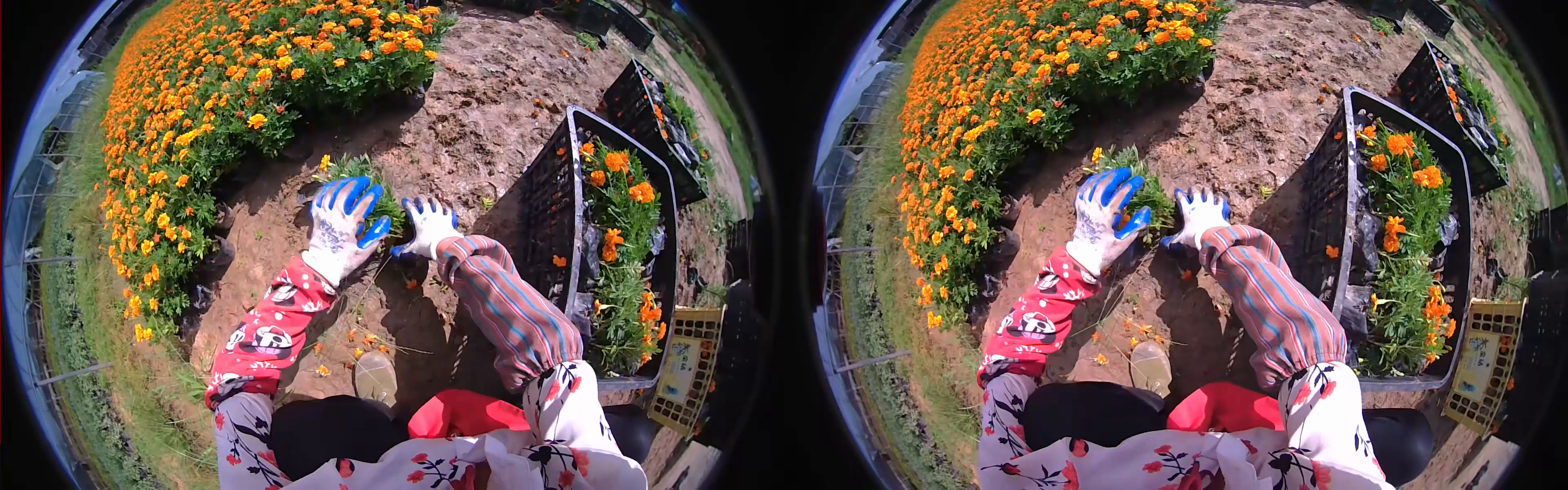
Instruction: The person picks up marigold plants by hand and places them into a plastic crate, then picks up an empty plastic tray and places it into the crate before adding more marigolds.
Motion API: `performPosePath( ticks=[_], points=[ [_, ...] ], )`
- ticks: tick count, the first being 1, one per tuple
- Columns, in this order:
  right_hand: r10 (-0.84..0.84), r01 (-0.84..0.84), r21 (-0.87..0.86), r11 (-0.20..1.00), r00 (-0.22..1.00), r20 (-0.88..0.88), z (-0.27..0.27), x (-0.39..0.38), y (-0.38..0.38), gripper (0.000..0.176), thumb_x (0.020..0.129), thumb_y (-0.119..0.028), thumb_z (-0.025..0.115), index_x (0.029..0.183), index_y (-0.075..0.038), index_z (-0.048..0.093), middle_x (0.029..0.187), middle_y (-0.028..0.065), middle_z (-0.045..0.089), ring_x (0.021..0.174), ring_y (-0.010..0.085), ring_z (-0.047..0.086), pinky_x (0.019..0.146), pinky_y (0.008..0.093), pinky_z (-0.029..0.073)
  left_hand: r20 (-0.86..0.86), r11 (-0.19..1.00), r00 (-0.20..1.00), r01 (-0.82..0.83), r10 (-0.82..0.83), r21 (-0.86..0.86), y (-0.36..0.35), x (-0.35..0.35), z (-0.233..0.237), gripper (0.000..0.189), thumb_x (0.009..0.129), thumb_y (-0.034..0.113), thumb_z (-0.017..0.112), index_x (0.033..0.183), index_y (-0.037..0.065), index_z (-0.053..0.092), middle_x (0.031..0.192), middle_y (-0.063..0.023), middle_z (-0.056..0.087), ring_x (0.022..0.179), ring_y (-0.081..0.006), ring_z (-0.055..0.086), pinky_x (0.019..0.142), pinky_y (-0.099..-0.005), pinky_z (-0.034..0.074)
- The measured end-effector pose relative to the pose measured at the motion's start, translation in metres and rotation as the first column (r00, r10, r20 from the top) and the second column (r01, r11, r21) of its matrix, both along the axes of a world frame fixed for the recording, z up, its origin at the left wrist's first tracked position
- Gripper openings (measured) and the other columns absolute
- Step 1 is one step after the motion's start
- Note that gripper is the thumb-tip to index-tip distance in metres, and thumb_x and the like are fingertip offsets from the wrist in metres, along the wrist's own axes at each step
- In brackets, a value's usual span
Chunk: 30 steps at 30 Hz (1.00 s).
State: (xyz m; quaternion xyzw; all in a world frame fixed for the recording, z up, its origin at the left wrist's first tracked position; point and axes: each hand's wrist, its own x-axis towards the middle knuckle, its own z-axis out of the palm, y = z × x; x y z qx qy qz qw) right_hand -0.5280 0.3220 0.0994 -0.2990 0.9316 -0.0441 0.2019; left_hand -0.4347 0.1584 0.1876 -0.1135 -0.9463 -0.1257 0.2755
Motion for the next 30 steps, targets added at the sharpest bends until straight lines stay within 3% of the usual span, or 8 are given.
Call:
performPosePath(
  ticks=[2, 5, 7, 8, 10, 15, 27, 30],
  points=[
    [-0.116, 0.116, 0.006, 0.993, 0.993, -0.001, -0.012, 0.014, 0.0, 0.104, 0.057, -0.068, 0.067, 0.14, -0.019, 0.028, 0.146, 0.0148, 0.022, 0.134, 0.0363, 0.021, 0.106, 0.0528, 0.02, 0.01, 0.907, 0.983, -0.171, 0.181, 0.386, -0.025, 0.009, 0.003, 0.034, 0.08, 0.015, 0.067, 0.113, 0.009, 0.059, 0.109, -0.0082, 0.058, 0.094, -0.0211, 0.057, 0.087, -0.0354, 0.044],
    [-0.297, 0.299, -0.082, 0.951, 0.954, 0.034, -0.035, 0.022, -0.004, 0.093, 0.061, -0.065, 0.066, 0.136, -0.02, 0.036, 0.146, 0.0157, 0.022, 0.134, 0.035, 0.021, 0.105, 0.0521, 0.021, 0.16, 0.493, 0.969, -0.233, 0.186, 0.838, -0.05, 0.012, -0.008, 0.022, 0.082, 0.015, 0.068, 0.101, 0.004, 0.065, 0.087, -0.0092, 0.066, 0.077, -0.0109, 0.061, 0.067, -0.0248, 0.048],
    [-0.319, 0.319, -0.095, 0.943, 0.948, 0.012, -0.032, 0.025, -0.008, 0.09, 0.062, -0.063, 0.066, 0.135, -0.019, 0.038, 0.146, 0.016, 0.022, 0.133, 0.0357, 0.021, 0.105, 0.0522, 0.021, 0.377, 0.647, 0.915, -0.377, 0.147, 0.663, -0.043, 0.015, 0.011, 0.023, 0.079, 0.019, 0.071, 0.096, 0.005, 0.065, 0.081, -0.008, 0.065, 0.071, -0.0134, 0.061, 0.065, -0.0261, 0.048],
    [-0.345, 0.341, -0.111, 0.933, 0.938, -0.017, -0.031, 0.027, -0.01, 0.087, 0.063, -0.062, 0.066, 0.134, -0.019, 0.039, 0.145, 0.0163, 0.022, 0.133, 0.0365, 0.021, 0.105, 0.0524, 0.021, 0.311, 0.856, 0.927, -0.329, 0.212, 0.399, -0.042, 0.011, 0.013, 0.024, 0.078, 0.022, 0.073, 0.088, 0.002, 0.066, 0.072, -0.0057, 0.065, 0.062, -0.0108, 0.06, 0.058, -0.0253, 0.048],
    [-0.332, 0.323, -0.114, 0.94, 0.94, -0.075, -0.038, 0.03, -0.012, 0.086, 0.064, -0.061, 0.065, 0.133, -0.018, 0.04, 0.145, 0.0163, 0.022, 0.133, 0.0376, 0.021, 0.105, 0.0527, 0.02, 0.168, 0.963, 0.961, -0.242, 0.221, 0.117, -0.037, 0.003, 0.015, 0.036, 0.069, 0.034, 0.077, 0.089, 0.007, 0.064, 0.074, -0.0071, 0.062, 0.067, -0.0189, 0.06, 0.063, -0.0319, 0.045],
    [-0.312, 0.295, -0.14, 0.945, 0.942, -0.121, -0.043, 0.034, -0.012, 0.084, 0.065, -0.059, 0.066, 0.133, -0.016, 0.041, 0.146, 0.0169, 0.02, 0.133, 0.0399, 0.019, 0.105, 0.0534, 0.018, 0.208, 0.832, 0.863, -0.337, 0.46, -0.441, -0.022, -0.023, 0.016, 0.051, 0.066, 0.053, 0.069, 0.097, 0.013, 0.063, 0.103, -0.0089, 0.055, 0.1, -0.0268, 0.051, 0.084, -0.0448, 0.035],
    [-0.265, 0.224, -0.258, 0.94, 0.955, -0.137, -0.05, 0.042, -0.006, 0.072, 0.069, -0.047, 0.069, 0.129, -0.017, 0.044, 0.145, 0.0173, 0.022, 0.133, 0.0379, 0.021, 0.104, 0.0541, 0.02, 0.268, 0.816, 0.867, -0.233, 0.421, -0.529, -0.024, -0.032, 0.002, 0.041, 0.072, 0.047, 0.066, 0.096, 0.013, 0.063, 0.103, -0.0104, 0.055, 0.104, -0.0288, 0.049, 0.091, -0.0484, 0.032],
    [-0.275, 0.234, -0.279, 0.931, 0.954, -0.118, -0.057, 0.038, -0.003, 0.066, 0.069, -0.044, 0.07, 0.125, -0.018, 0.047, 0.143, 0.0172, 0.025, 0.131, 0.038, 0.023, 0.102, 0.0545, 0.022, 0.544, 0.965, 0.805, -0.136, 0.239, -0.223, -0.028, -0.03, 0.0, 0.032, 0.071, 0.039, 0.068, 0.084, 0.009, 0.064, 0.105, -0.0136, 0.058, 0.097, -0.0273, 0.054, 0.08, -0.0424, 0.041]
  ],
)
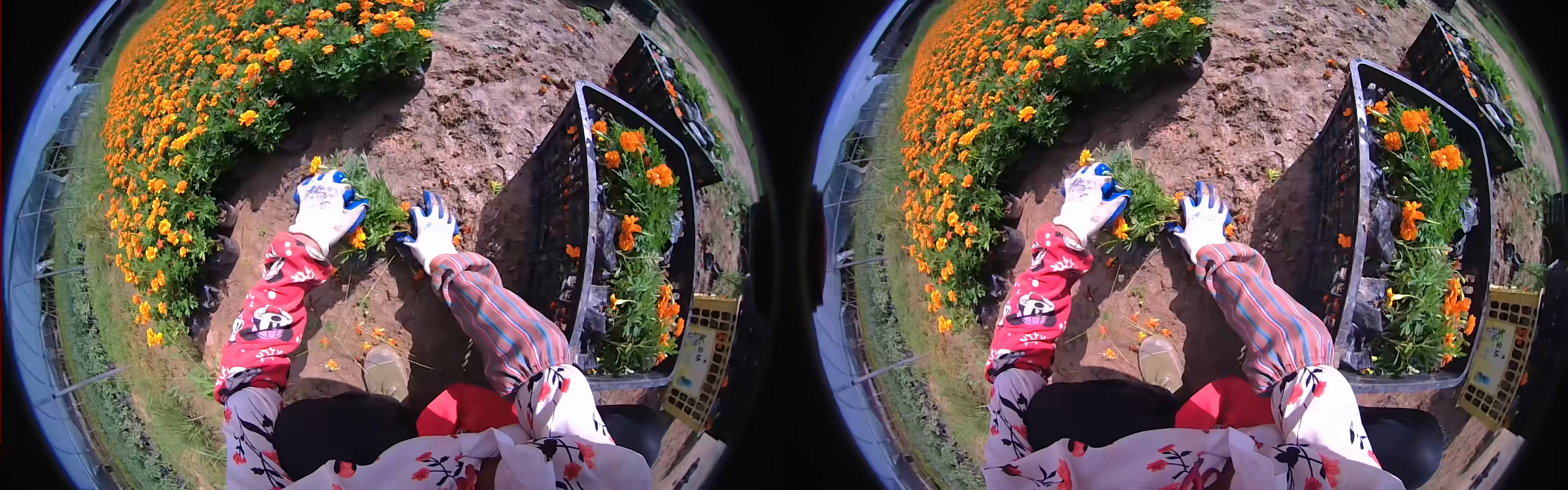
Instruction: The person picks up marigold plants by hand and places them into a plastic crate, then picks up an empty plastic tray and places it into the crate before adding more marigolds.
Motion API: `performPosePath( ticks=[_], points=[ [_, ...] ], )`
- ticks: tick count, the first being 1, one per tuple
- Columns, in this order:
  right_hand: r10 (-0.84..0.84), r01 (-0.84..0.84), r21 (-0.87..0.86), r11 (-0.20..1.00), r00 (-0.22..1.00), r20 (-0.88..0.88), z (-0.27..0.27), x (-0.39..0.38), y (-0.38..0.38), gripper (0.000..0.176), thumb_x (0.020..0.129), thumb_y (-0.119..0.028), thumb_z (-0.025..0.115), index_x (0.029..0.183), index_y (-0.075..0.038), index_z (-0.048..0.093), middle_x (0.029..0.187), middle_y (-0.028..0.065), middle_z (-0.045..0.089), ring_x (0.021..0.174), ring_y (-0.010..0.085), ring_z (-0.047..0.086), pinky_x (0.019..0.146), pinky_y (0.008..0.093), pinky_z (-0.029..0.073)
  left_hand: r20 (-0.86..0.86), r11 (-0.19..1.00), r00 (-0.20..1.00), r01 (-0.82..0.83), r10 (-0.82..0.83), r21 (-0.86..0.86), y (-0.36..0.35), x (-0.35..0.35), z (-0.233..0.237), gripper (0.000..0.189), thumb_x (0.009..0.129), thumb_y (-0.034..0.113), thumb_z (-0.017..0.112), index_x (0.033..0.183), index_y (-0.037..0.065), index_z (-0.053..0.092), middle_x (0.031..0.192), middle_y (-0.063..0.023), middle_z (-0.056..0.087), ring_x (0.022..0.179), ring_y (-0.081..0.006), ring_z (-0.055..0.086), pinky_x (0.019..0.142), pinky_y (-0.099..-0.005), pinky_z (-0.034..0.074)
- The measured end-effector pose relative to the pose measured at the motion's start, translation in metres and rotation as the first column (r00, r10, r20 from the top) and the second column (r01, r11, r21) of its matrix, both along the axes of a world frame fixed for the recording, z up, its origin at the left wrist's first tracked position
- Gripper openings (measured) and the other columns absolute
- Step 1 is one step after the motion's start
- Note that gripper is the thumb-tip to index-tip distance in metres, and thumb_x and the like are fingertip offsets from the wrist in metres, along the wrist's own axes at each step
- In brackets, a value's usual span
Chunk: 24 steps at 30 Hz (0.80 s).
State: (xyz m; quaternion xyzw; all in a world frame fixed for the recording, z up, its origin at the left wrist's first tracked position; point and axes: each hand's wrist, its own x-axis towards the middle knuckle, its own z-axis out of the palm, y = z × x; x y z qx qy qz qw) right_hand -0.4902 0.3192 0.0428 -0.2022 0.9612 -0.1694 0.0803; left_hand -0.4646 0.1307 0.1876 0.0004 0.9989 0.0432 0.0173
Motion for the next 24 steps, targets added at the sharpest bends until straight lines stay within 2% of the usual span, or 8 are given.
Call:
performPosePath(
  ticks=[1, 3, 5, 7, 9, 11, 13, 24],
  points=[
    [-0.003, 0.003, -0.01, 1.0, 1.0, 0.007, -0.004, -0.002, 0.001, 0.063, 0.068, -0.043, 0.071, 0.122, -0.019, 0.05, 0.142, 0.0171, 0.027, 0.13, 0.0383, 0.025, 0.102, 0.0546, 0.023, -0.035, 0.987, 0.999, -0.004, 0.009, 0.16, 0.001, 0.008, 0.003, 0.031, 0.076, 0.036, 0.064, 0.086, 0.006, 0.064, 0.113, -0.0139, 0.057, 0.092, -0.0239, 0.056, 0.079, -0.0399, 0.044],
    [-0.041, 0.042, -0.047, 0.998, 0.999, 0.01, -0.008, -0.001, 0.003, 0.059, 0.068, -0.04, 0.07, 0.12, -0.018, 0.05, 0.141, 0.016, 0.029, 0.129, 0.038, 0.027, 0.1, 0.054, 0.025, 0.053, 0.022, 0.996, -0.052, -0.069, 0.998, -0.043, 0.016, 0.02, 0.033, 0.083, 0.032, 0.06, 0.1, 0.004, 0.063, 0.114, -0.0135, 0.059, 0.09, -0.0186, 0.058, 0.085, -0.0351, 0.046],
    [-0.027, 0.027, 0.002, 1.0, 0.999, 0.034, -0.001, -0.003, 0.002, 0.058, 0.07, -0.035, 0.07, 0.122, -0.019, 0.048, 0.141, 0.0149, 0.026, 0.13, 0.0378, 0.025, 0.101, 0.0541, 0.025, -0.115, -0.025, 0.961, 0.126, 0.251, 0.992, -0.034, 0.019, 0.048, 0.027, 0.085, 0.023, 0.056, 0.087, -0.003, 0.063, 0.098, -0.0079, 0.064, 0.074, -0.0127, 0.054, 0.071, -0.0301, 0.044],
    [-0.029, 0.03, -0.018, 0.999, 0.999, 0.016, -0.006, -0.002, 0.003, 0.057, 0.07, -0.033, 0.07, 0.121, -0.018, 0.049, 0.142, 0.0143, 0.026, 0.13, 0.0379, 0.025, 0.101, 0.0539, 0.026, -0.04, 0.513, 0.88, -0.239, 0.474, 0.824, -0.044, 0.021, 0.061, 0.026, 0.083, 0.022, 0.061, 0.102, 0.005, 0.06, 0.093, -0.0067, 0.063, 0.078, -0.0183, 0.057, 0.08, -0.0333, 0.044],
    [-0.016, 0.016, 0.001, 1.0, 1.0, -0.022, -0.01, 0.0, 0.004, 0.056, 0.073, -0.039, 0.066, 0.122, -0.019, 0.047, 0.143, 0.0148, 0.026, 0.131, 0.0378, 0.024, 0.101, 0.0536, 0.024, -0.596, 0.927, 0.801, -0.258, 0.048, -0.272, -0.065, 0.028, 0.037, 0.027, 0.082, 0.02, 0.064, 0.106, 0.011, 0.059, 0.089, -0.0063, 0.063, 0.073, -0.0203, 0.058, 0.073, -0.0327, 0.047],
    [-0.025, 0.025, 0.002, 1.0, 1.0, 0.005, -0.012, 0.0, 0.004, 0.057, 0.074, -0.037, 0.066, 0.124, -0.018, 0.046, 0.144, 0.0149, 0.024, 0.132, 0.0374, 0.023, 0.103, 0.0535, 0.022, -0.13, 0.768, 0.888, -0.298, 0.441, 0.567, -0.065, 0.033, 0.022, 0.018, 0.078, 0.013, 0.067, 0.096, 0.009, 0.065, 0.083, -0.005, 0.063, 0.066, -0.0144, 0.06, 0.053, -0.0256, 0.046],
    [-0.033, 0.033, 0.004, 0.999, 0.999, -0.001, -0.012, 0.002, 0.004, 0.057, 0.074, -0.036, 0.066, 0.124, -0.018, 0.046, 0.144, 0.0151, 0.024, 0.132, 0.0378, 0.023, 0.103, 0.0535, 0.022, 0.062, 0.604, 0.913, -0.316, 0.403, 0.732, -0.049, 0.032, 0.018, 0.012, 0.081, 0.012, 0.065, 0.09, 0.005, 0.067, 0.074, 0.003, 0.061, 0.056, -0.004, 0.05, 0.048, -0.0198, 0.039],
    [-0.039, 0.039, -0.021, 0.999, 0.999, 0.002, -0.012, 0.001, 0.005, 0.057, 0.073, -0.034, 0.067, 0.124, -0.018, 0.047, 0.144, 0.0143, 0.024, 0.132, 0.0377, 0.022, 0.103, 0.0532, 0.022, -0.141, 0.931, 0.986, -0.034, 0.091, 0.364, -0.018, 0.009, -0.014, 0.034, 0.072, 0.015, 0.063, 0.105, 0.008, 0.06, 0.091, -0.0174, 0.062, 0.088, -0.0338, 0.06, 0.076, -0.0406, 0.047]
  ],
)
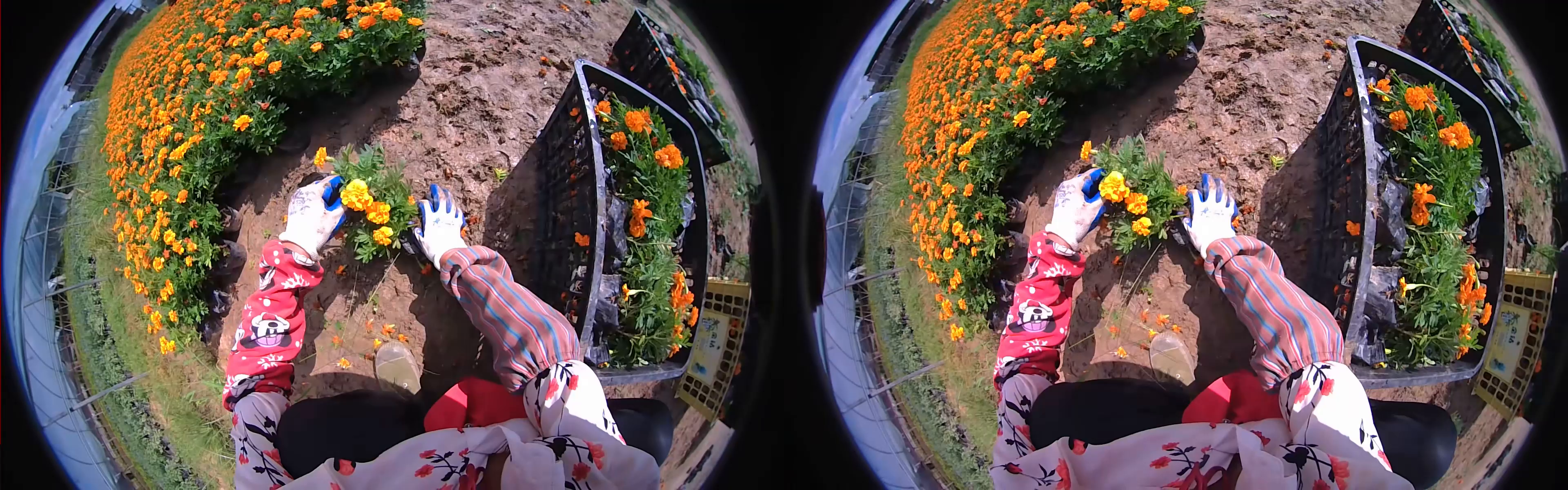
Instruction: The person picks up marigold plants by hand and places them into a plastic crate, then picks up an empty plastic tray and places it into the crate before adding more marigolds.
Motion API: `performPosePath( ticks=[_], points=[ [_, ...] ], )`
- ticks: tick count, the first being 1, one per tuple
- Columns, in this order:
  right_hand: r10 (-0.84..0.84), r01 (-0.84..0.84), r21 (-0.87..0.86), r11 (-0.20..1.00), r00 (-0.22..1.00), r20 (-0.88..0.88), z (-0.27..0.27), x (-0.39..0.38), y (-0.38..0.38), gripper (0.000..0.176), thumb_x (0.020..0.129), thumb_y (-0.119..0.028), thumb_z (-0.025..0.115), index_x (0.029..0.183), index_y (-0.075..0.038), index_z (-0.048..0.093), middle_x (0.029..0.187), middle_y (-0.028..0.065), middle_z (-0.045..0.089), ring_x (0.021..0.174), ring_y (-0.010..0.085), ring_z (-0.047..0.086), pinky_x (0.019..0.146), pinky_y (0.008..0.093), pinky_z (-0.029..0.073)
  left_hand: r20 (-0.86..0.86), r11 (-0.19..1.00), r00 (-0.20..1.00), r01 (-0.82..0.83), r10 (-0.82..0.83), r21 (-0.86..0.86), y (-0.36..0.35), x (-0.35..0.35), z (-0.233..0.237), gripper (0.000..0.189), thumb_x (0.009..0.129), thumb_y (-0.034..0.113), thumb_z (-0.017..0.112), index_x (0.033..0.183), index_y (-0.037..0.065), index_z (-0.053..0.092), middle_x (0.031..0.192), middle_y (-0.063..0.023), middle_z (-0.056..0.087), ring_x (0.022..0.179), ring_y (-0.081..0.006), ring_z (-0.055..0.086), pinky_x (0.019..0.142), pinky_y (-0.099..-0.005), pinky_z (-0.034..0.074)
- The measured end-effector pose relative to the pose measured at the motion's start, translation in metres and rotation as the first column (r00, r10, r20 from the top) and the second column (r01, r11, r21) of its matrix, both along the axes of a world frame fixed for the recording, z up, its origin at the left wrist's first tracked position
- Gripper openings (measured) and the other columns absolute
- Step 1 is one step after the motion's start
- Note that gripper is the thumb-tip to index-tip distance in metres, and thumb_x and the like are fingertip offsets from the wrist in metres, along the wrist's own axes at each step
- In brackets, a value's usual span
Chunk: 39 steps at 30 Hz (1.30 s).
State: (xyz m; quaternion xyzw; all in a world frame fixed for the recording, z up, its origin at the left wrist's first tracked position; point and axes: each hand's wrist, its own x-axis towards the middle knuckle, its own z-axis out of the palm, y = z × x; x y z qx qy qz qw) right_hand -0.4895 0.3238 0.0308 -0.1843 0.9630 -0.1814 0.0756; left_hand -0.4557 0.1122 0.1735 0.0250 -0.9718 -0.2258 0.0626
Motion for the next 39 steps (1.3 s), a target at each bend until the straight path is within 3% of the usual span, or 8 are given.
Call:
performPosePath(
  ticks=[6, 11, 14, 16, 19, 26, 32, 39],
  points=[
    [0.004, -0.004, -0.023, 1.0, 1.0, 0.015, 0.003, 0.001, 0.002, 0.057, 0.071, -0.034, 0.068, 0.122, -0.018, 0.047, 0.144, 0.0138, 0.024, 0.132, 0.0373, 0.023, 0.103, 0.053, 0.022, 0.238, 0.909, 0.967, -0.18, 0.093, 0.375, -0.012, -0.001, -0.013, 0.015, 0.079, 0.014, 0.062, 0.091, 0.006, 0.06, 0.082, -0.0111, 0.064, 0.069, -0.025, 0.061, 0.056, -0.0333, 0.046],
    [-0.006, 0.004, -0.135, 0.991, 1.0, -0.01, -0.015, -0.004, 0.007, 0.054, 0.071, -0.031, 0.066, 0.121, -0.018, 0.049, 0.143, 0.0149, 0.026, 0.13, 0.0382, 0.025, 0.103, 0.0544, 0.022, 0.178, -0.343, 0.974, -0.216, -0.138, 0.914, -0.031, 0.009, 0.018, 0.025, 0.087, 0.012, 0.057, 0.11, 0.002, 0.058, 0.089, -0.0075, 0.065, 0.069, -0.0125, 0.062, 0.064, -0.0248, 0.053],
    [-0.002, 0.003, -0.173, 0.985, 1.0, 0.006, -0.016, -0.007, 0.009, 0.053, 0.071, -0.029, 0.064, 0.121, -0.017, 0.049, 0.142, 0.0157, 0.027, 0.13, 0.0391, 0.025, 0.102, 0.0553, 0.023, 0.182, 0.388, 0.981, -0.196, 0.075, 0.9, -0.045, 0.009, 0.044, 0.027, 0.084, 0.011, 0.06, 0.11, 0.005, 0.059, 0.101, -0.0064, 0.062, 0.07, -0.0118, 0.059, 0.07, -0.0314, 0.054],
    [0.013, -0.009, -0.184, 0.983, 1.0, 0.02, -0.017, -0.008, 0.01, 0.054, 0.071, -0.029, 0.064, 0.121, -0.016, 0.049, 0.142, 0.0158, 0.026, 0.13, 0.0393, 0.025, 0.102, 0.0554, 0.023, -0.12, 0.967, 0.984, -0.154, 0.132, -0.201, -0.045, 0.016, 0.048, 0.032, 0.076, 0.01, 0.069, 0.106, 0.004, 0.06, 0.093, -0.0032, 0.06, 0.067, -0.0117, 0.057, 0.063, -0.0288, 0.05],
    [0.021, -0.021, -0.173, 0.985, 1.0, -0.004, -0.02, -0.007, 0.011, 0.054, 0.071, -0.028, 0.064, 0.121, -0.015, 0.048, 0.142, 0.0162, 0.027, 0.129, 0.0397, 0.026, 0.102, 0.0555, 0.024, 0.071, 0.859, 0.962, -0.266, 0.262, 0.437, -0.006, 0.025, 0.062, 0.033, 0.069, 0.027, 0.076, 0.095, 0.009, 0.066, 0.086, -0.0082, 0.06, 0.088, -0.0258, 0.059, 0.077, -0.0376, 0.046],
    [0.022, -0.035, -0.202, 0.979, 0.997, -0.067, -0.021, -0.006, 0.01, 0.054, 0.068, -0.028, 0.065, 0.118, -0.015, 0.05, 0.141, 0.0167, 0.028, 0.129, 0.0401, 0.026, 0.101, 0.0548, 0.025, 0.08, 0.827, 0.977, 0.211, -0.199, -0.521, 0.035, 0.011, 0.017, 0.035, 0.071, 0.039, 0.069, 0.088, 0.009, 0.062, 0.09, -0.0089, 0.058, 0.089, -0.0298, 0.054, 0.079, -0.041, 0.039],
    [-0.034, 0.03, -0.137, 0.99, 0.999, -0.021, -0.011, -0.001, 0.004, 0.052, 0.069, -0.029, 0.066, 0.117, -0.016, 0.05, 0.141, 0.0148, 0.028, 0.129, 0.0384, 0.027, 0.1, 0.0543, 0.027, 0.132, 0.559, 0.991, -0.099, -0.019, 0.823, 0.022, 0.038, 0.056, 0.025, 0.085, 0.028, 0.063, 0.092, 0.004, 0.062, 0.079, 0.0003, 0.06, 0.058, -0.0047, 0.046, 0.058, -0.0241, 0.042],
    [-0.282, 0.301, -0.242, 0.922, 0.953, 0.111, 0.084, -0.024, -0.067, 0.034, 0.075, -0.031, 0.059, 0.102, -0.01, 0.056, 0.118, 0.0109, 0.048, 0.109, 0.0323, 0.046, 0.084, 0.0506, 0.04, -0.19, 0.464, 0.909, -0.003, 0.37, 0.886, -0.042, 0.036, -0.003, 0.032, 0.09, 0.026, 0.057, 0.114, 0.004, 0.056, 0.121, -0.0093, 0.055, 0.106, -0.0173, 0.054, 0.087, -0.0352, 0.046]
  ],
)
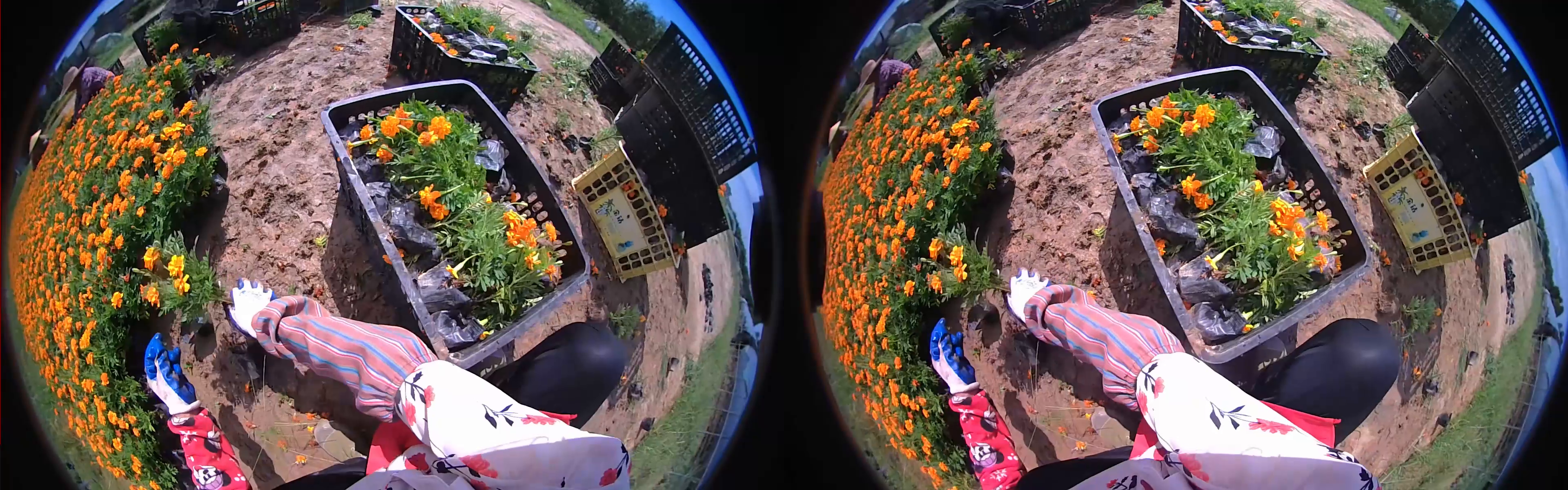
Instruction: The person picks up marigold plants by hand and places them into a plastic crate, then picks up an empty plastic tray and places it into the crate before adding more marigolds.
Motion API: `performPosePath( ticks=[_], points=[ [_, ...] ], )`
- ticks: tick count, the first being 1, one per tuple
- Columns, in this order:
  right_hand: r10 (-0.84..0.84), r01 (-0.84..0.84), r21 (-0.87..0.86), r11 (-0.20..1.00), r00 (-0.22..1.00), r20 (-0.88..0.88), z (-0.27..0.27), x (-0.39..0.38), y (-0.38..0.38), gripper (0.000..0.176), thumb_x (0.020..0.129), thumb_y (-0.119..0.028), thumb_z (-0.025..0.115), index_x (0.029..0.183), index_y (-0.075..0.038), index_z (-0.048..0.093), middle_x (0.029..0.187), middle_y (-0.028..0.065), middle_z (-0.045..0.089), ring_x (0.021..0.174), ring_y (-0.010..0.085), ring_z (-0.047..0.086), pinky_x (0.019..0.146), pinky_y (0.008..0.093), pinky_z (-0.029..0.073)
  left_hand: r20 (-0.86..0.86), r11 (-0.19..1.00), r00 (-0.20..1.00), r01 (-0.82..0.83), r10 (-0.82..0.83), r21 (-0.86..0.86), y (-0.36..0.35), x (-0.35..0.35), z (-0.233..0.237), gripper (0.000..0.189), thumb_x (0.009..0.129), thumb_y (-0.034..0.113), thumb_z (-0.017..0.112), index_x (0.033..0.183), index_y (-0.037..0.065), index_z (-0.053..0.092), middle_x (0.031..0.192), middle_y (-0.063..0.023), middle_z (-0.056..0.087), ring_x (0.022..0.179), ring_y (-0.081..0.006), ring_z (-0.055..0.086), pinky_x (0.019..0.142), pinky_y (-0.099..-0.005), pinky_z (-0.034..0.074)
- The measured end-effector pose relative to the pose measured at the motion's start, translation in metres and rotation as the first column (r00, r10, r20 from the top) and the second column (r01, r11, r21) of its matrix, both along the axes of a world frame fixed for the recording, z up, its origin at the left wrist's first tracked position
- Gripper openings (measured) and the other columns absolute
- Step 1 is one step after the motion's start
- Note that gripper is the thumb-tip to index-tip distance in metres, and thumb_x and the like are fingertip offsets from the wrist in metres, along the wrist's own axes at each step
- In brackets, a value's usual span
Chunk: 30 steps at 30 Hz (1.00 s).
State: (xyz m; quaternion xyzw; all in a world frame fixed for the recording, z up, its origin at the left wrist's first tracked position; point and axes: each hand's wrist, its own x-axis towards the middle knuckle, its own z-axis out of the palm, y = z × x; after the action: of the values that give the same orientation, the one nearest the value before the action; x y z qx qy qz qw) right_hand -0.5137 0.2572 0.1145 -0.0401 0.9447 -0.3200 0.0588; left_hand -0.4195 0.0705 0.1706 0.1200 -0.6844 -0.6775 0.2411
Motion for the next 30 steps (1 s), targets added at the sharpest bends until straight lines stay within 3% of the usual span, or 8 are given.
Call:
performPosePath(
  ticks=[4, 6, 8, 13, 15, 18, 24, 30],
  points=[
    [0.132, -0.129, -0.213, 0.968, 0.991, -0.002, 0.073, -0.031, -0.035, 0.019, 0.073, -0.018, 0.06, 0.089, -0.009, 0.067, 0.095, 0.0133, 0.062, 0.092, 0.0301, 0.061, 0.076, 0.0387, 0.05, 0.161, 0.92, 0.987, 0.075, -0.013, -0.384, 0.013, -0.001, -0.018, 0.036, 0.091, 0.022, 0.054, 0.121, 0.002, 0.052, 0.118, -0.0079, 0.054, 0.103, -0.0149, 0.052, 0.089, -0.0299, 0.043],
    [0.495, -0.455, -0.305, 0.837, 0.867, 0.063, 0.146, -0.043, 0.014, 0.037, 0.08, -0.03, 0.053, 0.104, -0.003, 0.062, 0.111, 0.0201, 0.057, 0.102, 0.0362, 0.057, 0.086, 0.0426, 0.047, 0.134, 0.848, 0.977, 0.213, -0.168, -0.486, 0.001, -0.01, -0.043, 0.037, 0.089, 0.02, 0.054, 0.121, 0.001, 0.051, 0.113, -0.0065, 0.055, 0.098, -0.0136, 0.052, 0.089, -0.0279, 0.041],
    [0.699, -0.693, -0.124, 0.71, 0.715, 0.008, 0.207, -0.052, 0.075, 0.037, 0.08, -0.029, 0.051, 0.102, -0.001, 0.062, 0.094, 0.0183, 0.065, 0.088, 0.0344, 0.062, 0.076, 0.0401, 0.048, 0.207, 0.962, 0.946, 0.267, -0.251, -0.053, 0.006, -0.018, -0.056, 0.034, 0.088, 0.017, 0.056, 0.118, 0.002, 0.054, 0.11, -0.0053, 0.056, 0.094, -0.0133, 0.053, 0.089, -0.0279, 0.042],
    [0.481, -0.491, 0.012, 0.871, 0.858, 0.181, 0.29, -0.032, 0.285, 0.041, 0.089, -0.036, 0.052, 0.115, -0.004, 0.053, 0.098, 0.0139, 0.062, 0.079, 0.0219, 0.06, 0.071, 0.0359, 0.048, 0.287, 0.914, 0.87, 0.402, -0.402, 0.06, 0.022, -0.022, -0.054, 0.026, 0.086, 0.014, 0.057, 0.111, 0.004, 0.057, 0.104, -0.0028, 0.056, 0.094, -0.0133, 0.054, 0.084, -0.0298, 0.047],
    [0.487, -0.483, 0.065, 0.873, 0.871, -0.066, 0.268, -0.033, 0.376, 0.027, 0.091, -0.029, 0.049, 0.105, -0.007, 0.056, 0.072, 0.0093, 0.062, 0.053, 0.0186, 0.058, 0.051, 0.0341, 0.047, 0.285, 0.901, 0.861, 0.433, -0.422, 0.026, 0.021, -0.021, -0.058, 0.026, 0.086, 0.015, 0.057, 0.11, 0.004, 0.058, 0.104, -0.003, 0.056, 0.093, -0.0134, 0.054, 0.084, -0.0297, 0.047],
    [0.085, -0.116, 0.346, 0.931, 0.991, 0.103, 0.288, 0.023, 0.429, 0.032, 0.085, -0.022, 0.057, 0.114, -0.01, 0.053, 0.109, 0.0165, 0.056, 0.093, 0.0261, 0.059, 0.078, 0.0388, 0.048, 0.282, 0.903, 0.868, 0.43, -0.408, -0.018, 0.037, -0.018, -0.054, 0.024, 0.086, 0.016, 0.057, 0.106, 0.003, 0.058, 0.101, -0.003, 0.056, 0.089, -0.0142, 0.055, 0.083, -0.0293, 0.047],
    [0.573, -0.189, 0.889, 0.416, 0.814, -0.095, 0.108, 0.024, 0.539, 0.035, 0.073, -0.012, 0.059, 0.108, -0.012, 0.057, 0.133, 0.0115, 0.043, 0.128, 0.0315, 0.034, 0.104, 0.049, 0.028, 0.433, 0.883, 0.787, 0.467, -0.439, 0.048, 0.074, -0.009, -0.049, 0.023, 0.083, 0.007, 0.056, 0.105, 0.003, 0.06, 0.092, -0.0018, 0.06, 0.077, -0.0104, 0.056, 0.071, -0.0235, 0.046],
    [0.674, -0.202, 0.883, 0.424, 0.721, -0.159, 0.075, -0.007, 0.591, 0.046, 0.064, -0.005, 0.059, 0.109, -0.007, 0.051, 0.137, 0.0135, 0.038, 0.127, 0.0328, 0.034, 0.105, 0.0457, 0.027, 0.618, 0.859, 0.654, 0.506, -0.436, 0.071, 0.077, 0.024, -0.077, 0.02, 0.085, 0.016, 0.06, 0.104, 0.008, 0.061, 0.085, 0.0024, 0.062, 0.066, -0.0084, 0.052, 0.058, -0.0243, 0.045]
  ],
)
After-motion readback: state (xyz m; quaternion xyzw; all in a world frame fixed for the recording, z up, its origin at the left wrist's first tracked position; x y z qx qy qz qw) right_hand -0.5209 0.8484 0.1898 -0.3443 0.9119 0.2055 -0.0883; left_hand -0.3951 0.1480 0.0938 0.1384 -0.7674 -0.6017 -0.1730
